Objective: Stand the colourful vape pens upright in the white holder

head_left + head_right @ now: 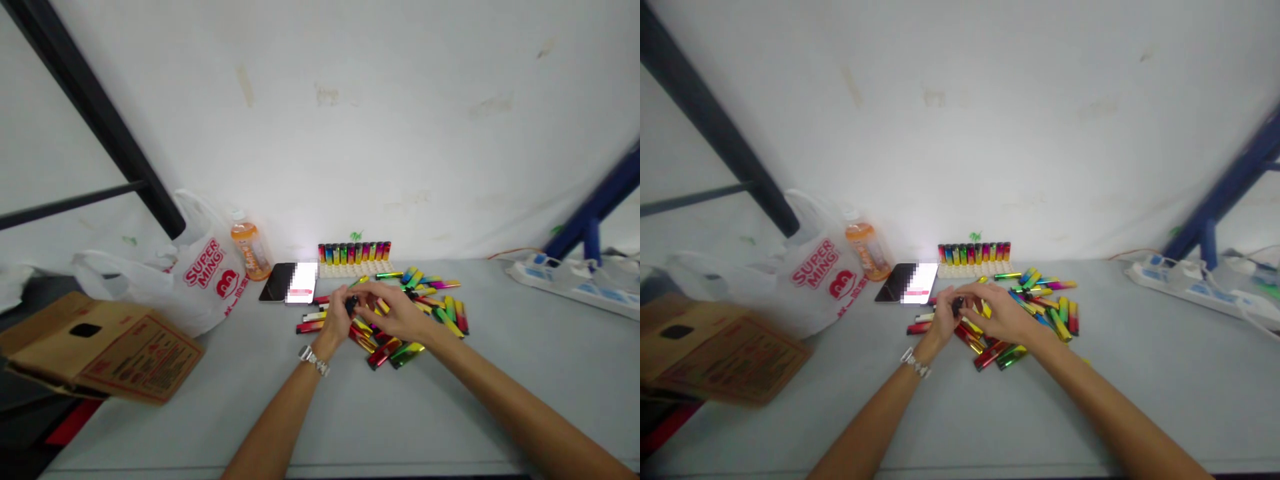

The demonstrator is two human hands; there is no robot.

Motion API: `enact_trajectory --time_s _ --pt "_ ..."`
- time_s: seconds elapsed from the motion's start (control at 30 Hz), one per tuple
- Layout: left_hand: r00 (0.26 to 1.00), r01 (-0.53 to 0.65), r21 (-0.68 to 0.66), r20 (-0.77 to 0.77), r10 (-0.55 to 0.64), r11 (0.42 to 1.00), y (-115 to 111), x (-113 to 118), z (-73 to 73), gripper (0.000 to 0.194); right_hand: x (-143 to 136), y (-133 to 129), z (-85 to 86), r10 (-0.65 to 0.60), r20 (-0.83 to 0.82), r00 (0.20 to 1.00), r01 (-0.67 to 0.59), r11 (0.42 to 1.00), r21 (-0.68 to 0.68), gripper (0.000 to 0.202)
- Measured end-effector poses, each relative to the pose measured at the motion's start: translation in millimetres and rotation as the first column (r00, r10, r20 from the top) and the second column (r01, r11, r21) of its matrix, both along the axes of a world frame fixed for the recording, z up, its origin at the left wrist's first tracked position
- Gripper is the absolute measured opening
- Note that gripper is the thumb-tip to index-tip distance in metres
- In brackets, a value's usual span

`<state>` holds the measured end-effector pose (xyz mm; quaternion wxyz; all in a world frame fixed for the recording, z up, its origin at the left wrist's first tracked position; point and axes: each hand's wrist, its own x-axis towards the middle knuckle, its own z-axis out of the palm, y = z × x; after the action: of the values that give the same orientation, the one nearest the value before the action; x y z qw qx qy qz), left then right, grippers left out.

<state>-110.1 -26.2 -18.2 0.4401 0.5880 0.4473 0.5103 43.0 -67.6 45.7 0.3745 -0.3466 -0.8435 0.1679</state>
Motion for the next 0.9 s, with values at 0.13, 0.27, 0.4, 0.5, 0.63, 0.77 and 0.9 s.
enact_trajectory --time_s 0.13,0.27,0.4,0.5,0.63,0.77,0.9 --pt "0.974 0.217 -0.141 0.097 -0.205 0.966 -3.1 -5.6 13.6 0.065 -3.8 6.1 18.9 0.096 0.082 0.992 -0.095 0.995 -0.009 0.015" --pt "0.992 0.112 -0.126 0.066 -0.104 0.986 -7.6 -23.2 26.1 0.060 -8.4 21.7 42.0 0.068 0.089 0.994 -0.066 0.997 -0.030 0.009" --pt "0.950 -0.160 0.103 -0.255 0.182 0.982 -12.0 -50.2 27.7 0.029 -14.7 64.0 55.6 -0.055 0.025 0.998 0.056 0.998 -0.010 0.014" --pt "0.870 -0.139 0.192 -0.446 0.212 0.972 -14.2 -58.3 24.3 0.025 -27.0 107.7 50.5 -0.063 -0.005 0.998 0.062 0.997 -0.051 0.013" --pt "0.870 -0.074 0.178 -0.470 0.151 0.981 -14.6 -51.6 20.7 0.023 -51.9 153.8 32.2 -0.093 0.154 0.984 0.087 0.995 0.050 0.011" --pt "0.909 -0.022 0.147 -0.408 0.081 0.989 -14.5 -49.8 17.6 0.022 -71.7 173.6 20.8 -0.207 0.381 0.901 0.130 0.967 0.218 0.012" --pt "0.924 -0.022 0.123 -0.377 0.067 0.992 -13.4 -52.3 15.0 0.022 -77.0 179.9 17.3 -0.256 0.449 0.856 0.139 0.951 0.277 0.013"
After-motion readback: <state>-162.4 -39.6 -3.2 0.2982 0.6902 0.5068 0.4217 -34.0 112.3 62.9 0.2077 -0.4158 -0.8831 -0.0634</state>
